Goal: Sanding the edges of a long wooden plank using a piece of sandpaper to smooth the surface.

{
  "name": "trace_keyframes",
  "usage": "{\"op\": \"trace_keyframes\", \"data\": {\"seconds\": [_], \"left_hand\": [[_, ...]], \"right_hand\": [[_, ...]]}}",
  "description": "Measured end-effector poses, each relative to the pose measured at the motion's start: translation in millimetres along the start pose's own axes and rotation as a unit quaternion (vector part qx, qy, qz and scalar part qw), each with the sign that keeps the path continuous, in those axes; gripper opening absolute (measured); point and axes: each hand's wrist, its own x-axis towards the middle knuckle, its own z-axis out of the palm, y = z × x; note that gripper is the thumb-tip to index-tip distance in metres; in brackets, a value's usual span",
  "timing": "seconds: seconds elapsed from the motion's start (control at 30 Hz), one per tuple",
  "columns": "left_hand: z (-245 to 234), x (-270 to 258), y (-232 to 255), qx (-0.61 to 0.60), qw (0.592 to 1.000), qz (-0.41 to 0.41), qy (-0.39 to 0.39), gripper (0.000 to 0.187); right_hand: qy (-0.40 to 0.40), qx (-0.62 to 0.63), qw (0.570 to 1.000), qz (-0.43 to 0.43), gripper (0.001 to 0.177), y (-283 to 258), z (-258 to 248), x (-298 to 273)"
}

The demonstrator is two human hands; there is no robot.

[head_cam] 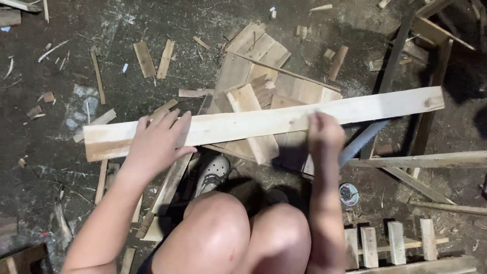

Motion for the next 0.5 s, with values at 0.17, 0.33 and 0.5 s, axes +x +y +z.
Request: {"op": "trace_keyframes", "data": {"seconds": [0.17, 0.33, 0.5], "left_hand": [[8.9, 4.8, -6.7, -0.003, 0.999, 0.024, 0.034, 0.079], [34.0, 9.5, -19.1, 0.0, 0.989, 0.07, 0.129, 0.086], [58.9, 13.8, -29.6, 0.062, 0.967, 0.097, 0.226, 0.079]], "right_hand": [[-0.082, 0.189, 0.978, 0.006, 0.014, -49.0, 7.8, -4.7], [-0.113, 0.08, 0.984, -0.109, 0.018, -37.3, 15.9, -25.9], [-0.047, -0.168, 0.975, -0.137, 0.012, 20.5, 28.5, -31.5]]}}
